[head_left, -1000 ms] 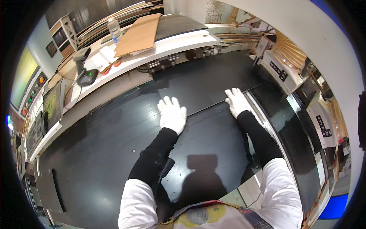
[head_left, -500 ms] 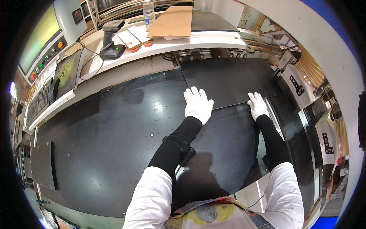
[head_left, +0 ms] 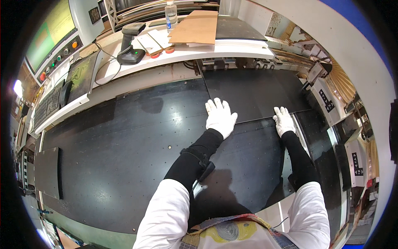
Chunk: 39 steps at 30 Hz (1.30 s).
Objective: Move black panels to a machine bed, interact with the control interface, and clean the panels using an air duster.
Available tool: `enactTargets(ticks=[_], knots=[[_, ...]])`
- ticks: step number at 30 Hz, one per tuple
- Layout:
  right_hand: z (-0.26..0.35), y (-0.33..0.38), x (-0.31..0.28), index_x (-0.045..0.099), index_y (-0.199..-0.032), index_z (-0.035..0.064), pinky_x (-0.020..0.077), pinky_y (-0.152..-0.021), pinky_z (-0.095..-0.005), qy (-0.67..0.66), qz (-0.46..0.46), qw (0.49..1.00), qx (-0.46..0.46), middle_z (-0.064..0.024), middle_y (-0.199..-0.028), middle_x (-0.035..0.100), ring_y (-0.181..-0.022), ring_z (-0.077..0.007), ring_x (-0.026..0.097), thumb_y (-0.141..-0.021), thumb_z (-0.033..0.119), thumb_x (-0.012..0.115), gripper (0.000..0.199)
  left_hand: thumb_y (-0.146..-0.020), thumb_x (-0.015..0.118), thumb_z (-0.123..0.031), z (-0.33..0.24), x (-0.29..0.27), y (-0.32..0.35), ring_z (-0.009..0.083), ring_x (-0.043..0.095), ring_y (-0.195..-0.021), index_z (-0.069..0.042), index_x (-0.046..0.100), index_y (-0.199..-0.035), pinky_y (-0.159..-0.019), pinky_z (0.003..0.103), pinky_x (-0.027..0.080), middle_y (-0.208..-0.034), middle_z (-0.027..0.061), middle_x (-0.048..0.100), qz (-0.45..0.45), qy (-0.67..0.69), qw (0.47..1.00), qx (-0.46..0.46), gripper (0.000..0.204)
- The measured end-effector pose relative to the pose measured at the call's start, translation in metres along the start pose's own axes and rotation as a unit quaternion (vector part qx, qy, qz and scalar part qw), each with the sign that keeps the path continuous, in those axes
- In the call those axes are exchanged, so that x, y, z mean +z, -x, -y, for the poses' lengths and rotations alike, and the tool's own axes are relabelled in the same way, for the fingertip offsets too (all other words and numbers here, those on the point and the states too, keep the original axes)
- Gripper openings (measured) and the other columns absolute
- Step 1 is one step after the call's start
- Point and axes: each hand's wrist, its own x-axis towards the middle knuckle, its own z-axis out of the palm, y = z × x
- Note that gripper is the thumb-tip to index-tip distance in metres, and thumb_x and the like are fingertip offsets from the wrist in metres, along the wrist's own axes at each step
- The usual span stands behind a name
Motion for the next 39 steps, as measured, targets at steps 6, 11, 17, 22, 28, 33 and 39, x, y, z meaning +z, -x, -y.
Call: enactTargets(ticks=[6, 11, 17, 22, 28, 33, 39], knots=[[-0.012, -0.008, 0.011, 0.051, -0.121, 0.0033, 0.0434, -0.093, -0.0469, 0.012, 0.009, 1.000, 0.000, -0.0228, -0.108, 0.053, -0.106, -0.0414, 0.050, -0.087, 0.008, 0.055, 0.034, -0.095, 0.044, -0.040, -0.002, 0.000, -0.009, 0.0533, 0.034, -0.127, 0.009, 0.038, -0.135, -0.108, 0.058, 0.024, -0.137, 0.0338, 0.036, -0.004, 0.002, 1.000, 0.007, 0.063], [0.012, -0.018, 0.009, 0.052, -0.123, 0.0043, 0.0408, -0.098, -0.0474, -0.022, 0.008, 1.000, -0.014, -0.0259, -0.125, 0.049, -0.118, -0.0435, 0.046, -0.087, 0.010, 0.051, 0.036, -0.093, 0.043, -0.040, 0.017, -0.012, -0.003, 0.0479, 0.039, -0.121, 0.005, 0.052, -0.124, -0.100, 0.062, 0.027, -0.129, 0.0281, 0.046, -0.029, -0.057, 0.998, 0.029, 0.056], [0.046, 0.019, 0.007, 0.045, -0.129, -0.0014, 0.0379, -0.103, -0.0451, 0.031, 0.016, 0.986, 0.165, -0.0263, -0.131, 0.049, -0.121, -0.0394, 0.047, -0.095, 0.018, 0.046, 0.039, -0.092, 0.047, -0.047, 0.003, -0.020, 0.016, 0.0488, 0.029, -0.134, 0.003, 0.038, -0.139, -0.113, 0.056, 0.017, -0.144, 0.0309, 0.034, -0.036, 0.095, 0.994, -0.028, 0.069], [0.105, 0.097, -0.024, 0.047, -0.133, -0.0004, 0.0270, -0.112, -0.0479, -0.025, 0.076, 0.994, 0.078, -0.0256, -0.140, 0.044, -0.133, -0.0395, 0.038, -0.098, 0.028, 0.042, 0.045, -0.089, 0.051, -0.045, 0.009, -0.040, 0.116, 0.0437, 0.033, -0.132, 0.005, 0.042, -0.134, -0.114, 0.051, 0.018, -0.141, 0.0307, 0.036, -0.003, 0.119, 0.993, -0.014, 0.068], [0.187, 0.173, -0.080, 0.049, -0.130, -0.0017, 0.0230, -0.112, -0.0531, -0.116, 0.060, 0.987, -0.090, -0.0296, -0.138, 0.043, -0.132, -0.0445, 0.036, -0.089, 0.025, 0.055, 0.049, -0.090, 0.053, -0.042, 0.001, -0.114, 0.284, 0.0393, 0.039, -0.131, 0.004, 0.049, -0.127, -0.113, 0.049, 0.026, -0.134, 0.0251, 0.046, -0.013, 0.069, 0.997, 0.035, 0.059], [0.318, 0.212, -0.126, 0.053, -0.121, 0.0038, 0.0283, -0.107, -0.0499, -0.164, 0.032, 0.959, -0.230, -0.0223, -0.129, 0.049, -0.125, -0.0383, 0.041, -0.084, 0.029, 0.056, 0.045, -0.088, 0.057, -0.035, 0.015, -0.129, 0.410, 0.0358, 0.039, -0.132, 0.000, 0.043, -0.136, -0.114, 0.049, 0.024, -0.138, 0.0195, 0.046, -0.054, 0.021, 0.998, 0.001, 0.061], [0.449, 0.242, -0.135, 0.048, -0.130, 0.0034, 0.0261, -0.111, -0.0503, -0.260, 0.070, 0.895, -0.356, -0.0233, -0.137, 0.045, -0.130, -0.0394, 0.039, -0.088, 0.036, 0.055, 0.053, -0.086, 0.057, -0.029, 0.065, -0.150, 0.541, 0.0346, 0.049, -0.122, 0.001, 0.053, -0.123, -0.107, 0.044, 0.035, -0.127, 0.0204, 0.055, 0.021, 0.170, 0.955, -0.243, 0.048]])
